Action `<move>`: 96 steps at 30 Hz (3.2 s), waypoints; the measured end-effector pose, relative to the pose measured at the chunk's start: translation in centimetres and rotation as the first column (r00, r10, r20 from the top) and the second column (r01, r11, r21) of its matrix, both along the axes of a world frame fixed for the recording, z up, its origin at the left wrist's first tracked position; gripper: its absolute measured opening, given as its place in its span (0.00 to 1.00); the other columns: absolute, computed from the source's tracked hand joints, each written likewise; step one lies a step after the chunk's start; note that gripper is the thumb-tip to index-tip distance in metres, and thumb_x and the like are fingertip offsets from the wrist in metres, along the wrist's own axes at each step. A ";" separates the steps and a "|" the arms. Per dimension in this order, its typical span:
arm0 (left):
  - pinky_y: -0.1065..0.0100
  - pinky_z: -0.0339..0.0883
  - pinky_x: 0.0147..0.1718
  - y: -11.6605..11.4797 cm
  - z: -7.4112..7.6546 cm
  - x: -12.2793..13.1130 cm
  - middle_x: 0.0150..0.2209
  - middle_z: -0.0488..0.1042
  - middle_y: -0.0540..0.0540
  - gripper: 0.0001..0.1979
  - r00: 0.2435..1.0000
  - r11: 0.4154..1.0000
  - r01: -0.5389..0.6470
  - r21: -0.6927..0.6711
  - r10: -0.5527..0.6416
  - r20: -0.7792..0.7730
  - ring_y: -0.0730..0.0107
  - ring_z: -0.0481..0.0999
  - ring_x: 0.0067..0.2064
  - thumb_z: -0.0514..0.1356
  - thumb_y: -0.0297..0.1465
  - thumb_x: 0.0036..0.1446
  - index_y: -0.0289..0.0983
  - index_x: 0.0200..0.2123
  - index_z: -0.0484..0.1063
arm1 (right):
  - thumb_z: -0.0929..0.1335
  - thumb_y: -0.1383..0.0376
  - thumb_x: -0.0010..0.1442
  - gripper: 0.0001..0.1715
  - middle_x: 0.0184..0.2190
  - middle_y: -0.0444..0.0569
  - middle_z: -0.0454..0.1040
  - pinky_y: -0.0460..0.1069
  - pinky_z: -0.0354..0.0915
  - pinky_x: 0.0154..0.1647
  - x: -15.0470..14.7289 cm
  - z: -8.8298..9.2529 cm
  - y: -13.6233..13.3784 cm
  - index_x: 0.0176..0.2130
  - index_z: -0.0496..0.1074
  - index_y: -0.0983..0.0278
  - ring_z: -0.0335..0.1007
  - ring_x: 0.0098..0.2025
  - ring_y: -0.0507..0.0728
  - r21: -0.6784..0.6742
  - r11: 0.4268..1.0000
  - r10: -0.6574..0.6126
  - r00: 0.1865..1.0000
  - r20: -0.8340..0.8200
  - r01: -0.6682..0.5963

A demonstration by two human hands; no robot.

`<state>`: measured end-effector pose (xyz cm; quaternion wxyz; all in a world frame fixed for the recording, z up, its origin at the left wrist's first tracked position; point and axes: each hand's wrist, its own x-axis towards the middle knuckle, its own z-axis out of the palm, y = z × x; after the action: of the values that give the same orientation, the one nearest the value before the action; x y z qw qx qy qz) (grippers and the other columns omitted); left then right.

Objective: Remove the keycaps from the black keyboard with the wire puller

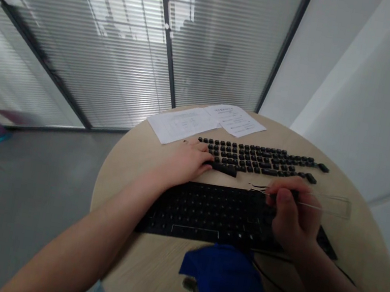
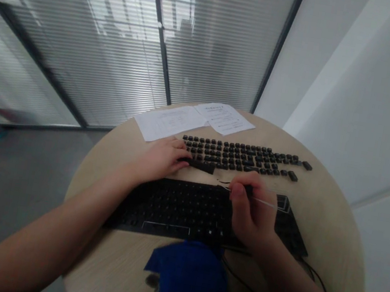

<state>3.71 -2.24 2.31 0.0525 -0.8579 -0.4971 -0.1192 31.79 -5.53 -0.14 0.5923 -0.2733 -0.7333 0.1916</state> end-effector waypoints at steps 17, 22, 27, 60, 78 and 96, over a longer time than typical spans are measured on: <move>0.54 0.70 0.48 0.6 -2.5 2.9 0.44 0.82 0.41 0.12 0.994 0.995 -0.028 -0.093 0.018 -0.112 0.51 0.79 0.49 0.63 0.36 0.65 0.37 0.46 0.82 | 0.65 0.61 0.71 0.14 0.22 0.42 0.69 0.49 0.56 0.23 0.0 0.2 0.5 0.33 0.71 0.60 0.62 0.22 0.53 -0.035 0.998 -0.050 0.998 -0.048 0.048; 0.53 0.68 0.49 0.5 -2.5 3.0 0.45 0.82 0.41 0.11 0.993 0.996 -0.046 -0.082 0.037 -0.111 0.50 0.78 0.51 0.63 0.35 0.65 0.38 0.45 0.82 | 0.65 0.64 0.69 0.13 0.21 0.42 0.68 0.48 0.57 0.24 -0.2 0.4 0.4 0.31 0.71 0.60 0.62 0.22 0.52 -0.038 0.997 -0.071 0.997 -0.014 0.070; 0.53 0.68 0.49 0.5 -2.5 3.2 0.45 0.82 0.41 0.11 0.991 0.994 -0.059 -0.087 0.048 -0.124 0.51 0.78 0.49 0.63 0.36 0.65 0.38 0.44 0.82 | 0.65 0.66 0.68 0.12 0.22 0.42 0.69 0.48 0.58 0.24 -0.2 0.3 0.4 0.32 0.72 0.61 0.62 0.22 0.52 -0.008 0.996 -0.087 0.996 0.010 0.087; 0.45 0.55 0.69 -5.2 -3.6 8.3 0.72 0.60 0.27 0.39 0.986 0.974 -0.140 -0.180 0.120 -0.115 0.41 0.59 0.73 0.45 0.54 0.71 0.29 0.69 0.63 | 0.67 0.59 0.70 0.14 0.23 0.44 0.71 0.50 0.61 0.23 0.2 0.1 0.2 0.32 0.74 0.58 0.64 0.22 0.55 -0.035 0.998 -0.057 0.997 -0.053 0.055; 0.48 0.55 0.70 -4.6 -3.2 7.6 0.72 0.60 0.26 0.40 0.988 0.962 -0.149 -0.227 0.134 -0.082 0.41 0.58 0.74 0.46 0.53 0.71 0.26 0.70 0.60 | 0.66 0.61 0.71 0.14 0.24 0.43 0.70 0.49 0.61 0.25 0.2 0.1 0.1 0.32 0.73 0.60 0.64 0.23 0.53 -0.024 0.998 -0.061 0.997 -0.037 0.061; 0.48 0.52 0.72 -5.1 -2.0 7.9 0.74 0.56 0.28 0.39 0.982 0.962 -0.165 -0.219 0.139 -0.129 0.42 0.54 0.75 0.47 0.52 0.72 0.25 0.71 0.59 | 0.66 0.60 0.72 0.15 0.25 0.44 0.70 0.49 0.61 0.25 0.2 0.4 0.0 0.33 0.73 0.60 0.64 0.25 0.53 -0.021 0.998 -0.052 0.998 -0.041 0.051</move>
<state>11.59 -7.33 0.28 -0.0097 -0.8229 -0.5681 -0.0085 31.95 -5.54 0.31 0.6095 -0.2941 -0.7115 0.1893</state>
